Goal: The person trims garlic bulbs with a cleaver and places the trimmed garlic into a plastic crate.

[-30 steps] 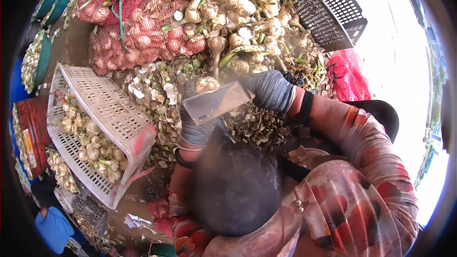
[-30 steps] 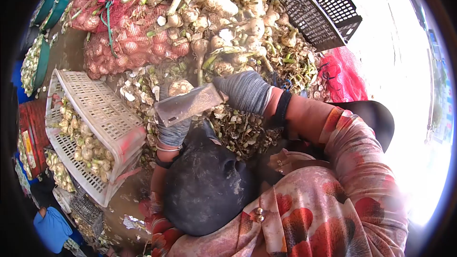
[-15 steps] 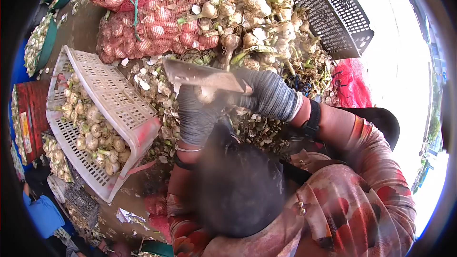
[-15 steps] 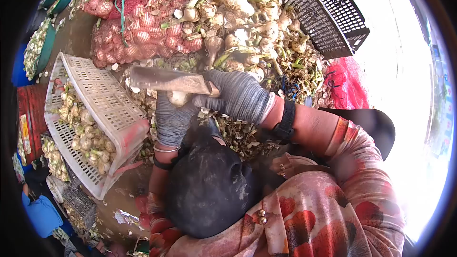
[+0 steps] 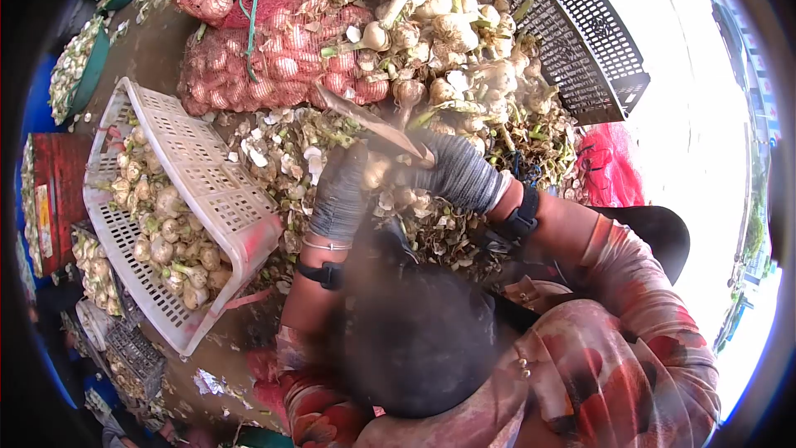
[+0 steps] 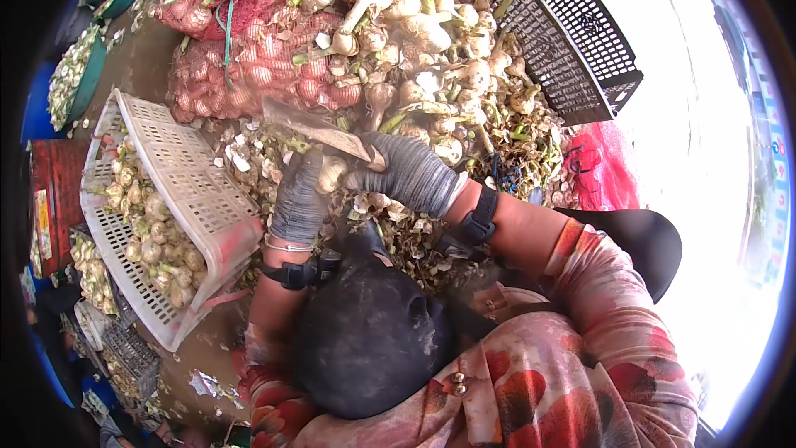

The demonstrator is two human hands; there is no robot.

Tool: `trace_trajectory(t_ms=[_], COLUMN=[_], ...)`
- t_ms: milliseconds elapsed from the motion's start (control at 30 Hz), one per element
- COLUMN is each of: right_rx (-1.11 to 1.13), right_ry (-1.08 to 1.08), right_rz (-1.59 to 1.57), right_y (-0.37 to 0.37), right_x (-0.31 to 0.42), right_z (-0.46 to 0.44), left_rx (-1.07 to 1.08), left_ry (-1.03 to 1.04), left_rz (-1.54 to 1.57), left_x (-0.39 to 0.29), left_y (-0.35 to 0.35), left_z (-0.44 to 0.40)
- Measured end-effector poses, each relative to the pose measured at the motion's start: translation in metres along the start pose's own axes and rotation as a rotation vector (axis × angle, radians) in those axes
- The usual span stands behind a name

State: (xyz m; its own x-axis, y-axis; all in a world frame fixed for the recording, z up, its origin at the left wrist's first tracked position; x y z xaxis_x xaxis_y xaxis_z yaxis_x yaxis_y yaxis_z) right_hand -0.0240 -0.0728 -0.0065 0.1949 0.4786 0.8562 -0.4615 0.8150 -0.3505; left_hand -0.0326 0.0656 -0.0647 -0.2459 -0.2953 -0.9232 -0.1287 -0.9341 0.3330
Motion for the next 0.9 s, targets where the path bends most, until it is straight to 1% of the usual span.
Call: trace_trajectory(t_ms=[33,67,100,133,167,200,233,267,300,333,367,400,433,467,500,533,567,600,633,667,700,733,767,800,867,900], right_rx=[-0.080,-0.135,-0.103,-0.069,-0.082,-0.048,-0.065,-0.078,-0.119,-0.157,-0.249,-0.264,-0.275,-0.315,-0.346,-0.377,-0.357,-0.373,-0.385,-0.396,-0.339,-0.361,-0.335,-0.308,-0.340,-0.324], right_ry=[-0.149,-0.111,-0.118,-0.114,-0.160,-0.035,0.023,0.075,0.172,0.273,0.272,0.217,0.161,0.094,0.137,0.182,0.243,0.276,0.244,0.213,0.257,0.281,0.252,0.221,0.256,0.278], right_rz=[0.066,0.368,0.481,0.590,0.597,0.675,0.666,0.661,0.461,0.260,0.399,0.341,0.285,0.004,0.016,0.029,0.011,0.111,0.090,0.070,0.069,0.084,0.096,0.108,0.112,0.171], right_y=[-0.013,-0.020,-0.020,-0.019,-0.021,-0.021,-0.031,-0.041,-0.061,-0.079,-0.095,-0.100,-0.106,-0.113,-0.116,-0.117,-0.115,-0.115,-0.112,-0.111,-0.108,-0.108,-0.107,-0.106,-0.109,-0.108], right_x=[0.016,0.019,0.025,0.028,0.033,0.010,-0.025,-0.057,-0.078,-0.099,-0.101,-0.111,-0.120,-0.106,-0.099,-0.088,-0.093,-0.103,-0.109,-0.112,-0.114,-0.127,-0.122,-0.116,-0.125,-0.128], right_z=[0.009,0.016,0.018,0.023,0.026,0.012,-0.003,-0.010,-0.004,0.005,0.009,0.011,0.014,0.022,0.028,0.032,0.032,0.030,0.028,0.029,0.029,0.028,0.030,0.033,0.033,0.032], left_rx=[-0.088,-0.090,0.020,0.088,0.086,0.097,-0.053,-0.190,-0.341,-0.540,-0.707,-0.871,-0.862,-0.862,-0.852,-0.613,-0.389,-0.252,-0.159,-0.107,-0.061,-0.011,0.000,-0.039,-0.074,-0.054], left_ry=[0.055,0.067,0.519,0.683,0.876,0.411,0.435,0.467,0.573,0.422,0.544,0.675,0.679,0.763,0.833,0.833,0.710,0.517,0.242,0.079,0.008,-0.067,-0.069,-0.160,-0.258,-0.236], left_rz=[0.033,0.032,-0.655,-1.038,-1.416,-1.205,-1.261,-1.328,-1.463,-1.551,-1.846,-2.141,-2.140,-1.894,-1.642,-1.321,-1.149,-0.959,-0.900,-0.790,-0.846,-0.900,-0.888,-0.886,-0.886,-0.916], left_x=[-0.010,-0.008,-0.045,-0.053,-0.065,-0.045,-0.092,-0.125,-0.160,-0.194,-0.235,-0.258,-0.256,-0.253,-0.246,-0.218,-0.170,-0.110,-0.049,-0.002,0.048,0.086,0.091,0.100,0.105,0.100], left_y=[-0.002,-0.008,-0.005,0.005,0.018,-0.013,-0.009,-0.022,-0.046,-0.075,-0.075,-0.063,-0.055,-0.045,-0.033,-0.010,-0.006,-0.006,-0.002,0.006,0.005,0.008,0.018,0.021,0.027,0.029], left_z=[0.000,-0.001,0.004,0.016,0.031,0.020,0.026,0.039,0.059,0.078,0.102,0.119,0.116,0.114,0.109,0.078,0.037,-0.006,-0.043,-0.073,-0.104,-0.126,-0.139,-0.147,-0.148,-0.147])
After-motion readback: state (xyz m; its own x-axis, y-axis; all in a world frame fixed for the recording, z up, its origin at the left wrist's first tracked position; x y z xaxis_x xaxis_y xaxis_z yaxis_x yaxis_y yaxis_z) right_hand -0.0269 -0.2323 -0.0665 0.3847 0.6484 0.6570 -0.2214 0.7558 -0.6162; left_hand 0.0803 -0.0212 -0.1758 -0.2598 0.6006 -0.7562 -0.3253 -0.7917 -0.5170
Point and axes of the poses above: each hand's wrist, its own z-axis away from the middle knuckle, its own y-axis out of the palm, x = y × z, the point moved 10 cm from there along -z, towards the middle knuckle, and after that the axes turned 12 degrees about y, right-handed, at the moved point
